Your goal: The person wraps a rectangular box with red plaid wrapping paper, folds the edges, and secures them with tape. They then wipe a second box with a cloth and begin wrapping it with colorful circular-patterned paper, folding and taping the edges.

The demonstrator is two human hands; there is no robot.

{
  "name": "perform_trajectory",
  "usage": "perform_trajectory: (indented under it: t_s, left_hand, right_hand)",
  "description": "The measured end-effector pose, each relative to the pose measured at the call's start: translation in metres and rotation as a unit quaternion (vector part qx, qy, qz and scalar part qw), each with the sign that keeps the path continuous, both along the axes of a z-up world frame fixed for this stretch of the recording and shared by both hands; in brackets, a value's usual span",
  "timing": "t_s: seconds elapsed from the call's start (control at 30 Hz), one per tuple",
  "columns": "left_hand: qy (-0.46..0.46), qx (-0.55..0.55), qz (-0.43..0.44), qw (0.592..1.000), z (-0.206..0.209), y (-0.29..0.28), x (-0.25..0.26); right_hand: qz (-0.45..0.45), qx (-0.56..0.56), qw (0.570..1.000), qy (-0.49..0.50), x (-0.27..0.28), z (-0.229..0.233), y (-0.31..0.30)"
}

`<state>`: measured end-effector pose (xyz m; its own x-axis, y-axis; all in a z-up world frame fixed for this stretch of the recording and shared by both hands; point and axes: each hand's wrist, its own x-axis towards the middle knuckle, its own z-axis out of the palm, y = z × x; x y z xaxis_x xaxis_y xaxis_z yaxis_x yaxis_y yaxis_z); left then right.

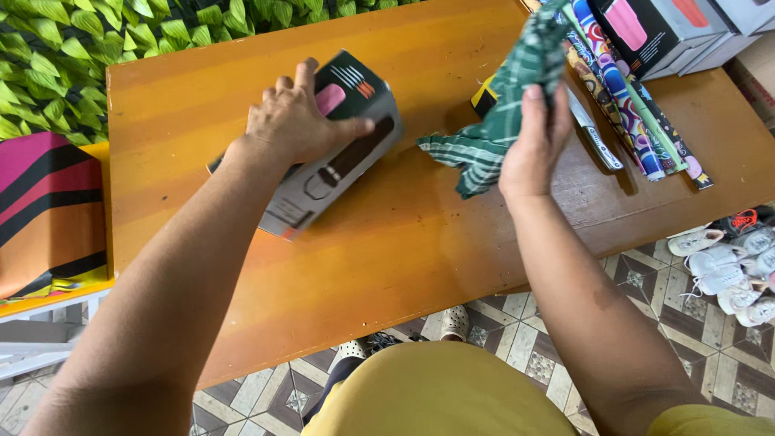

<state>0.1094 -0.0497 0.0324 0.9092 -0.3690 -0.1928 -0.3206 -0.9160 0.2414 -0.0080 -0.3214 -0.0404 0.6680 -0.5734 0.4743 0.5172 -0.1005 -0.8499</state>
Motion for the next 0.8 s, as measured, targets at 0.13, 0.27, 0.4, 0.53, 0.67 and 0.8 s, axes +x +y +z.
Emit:
perform_trajectory:
  t_s: [0.13, 0.27, 0.4, 0.53, 0.67, 0.8]
  left_hand:
    - [0.037, -0.240, 0.126, 0.962, -0.014, -0.028, -0.013]
    - [0.119, -0.320, 0.187, 0.921, -0.029, -0.024, -0.027]
    - [0.101, -0.317, 0.233, 0.914, -0.044, -0.003, -0.035]
    - [0.085, -0.247, 0.299, 0.918, -0.057, 0.007, -0.028]
    - [0.119, -0.271, 0.323, 0.899, -0.064, 0.023, -0.019]
    - [0.120, -0.299, 0.266, 0.909, -0.059, 0.034, -0.023]
  right_hand:
    - [0.154, -0.122, 0.980, 0.040, 0.033, -0.012, 0.063]
    - [0.066, -0.248, 0.960, 0.113, 0.028, -0.028, 0.110]
    - [0.125, -0.259, 0.950, 0.121, -0.001, -0.040, 0.134]
    - [0.139, -0.372, 0.912, 0.104, -0.027, -0.054, 0.140]
    - [0.179, -0.550, 0.815, -0.026, -0.046, -0.058, 0.116]
    - [0.204, -0.606, 0.768, -0.043, -0.039, -0.045, 0.099]
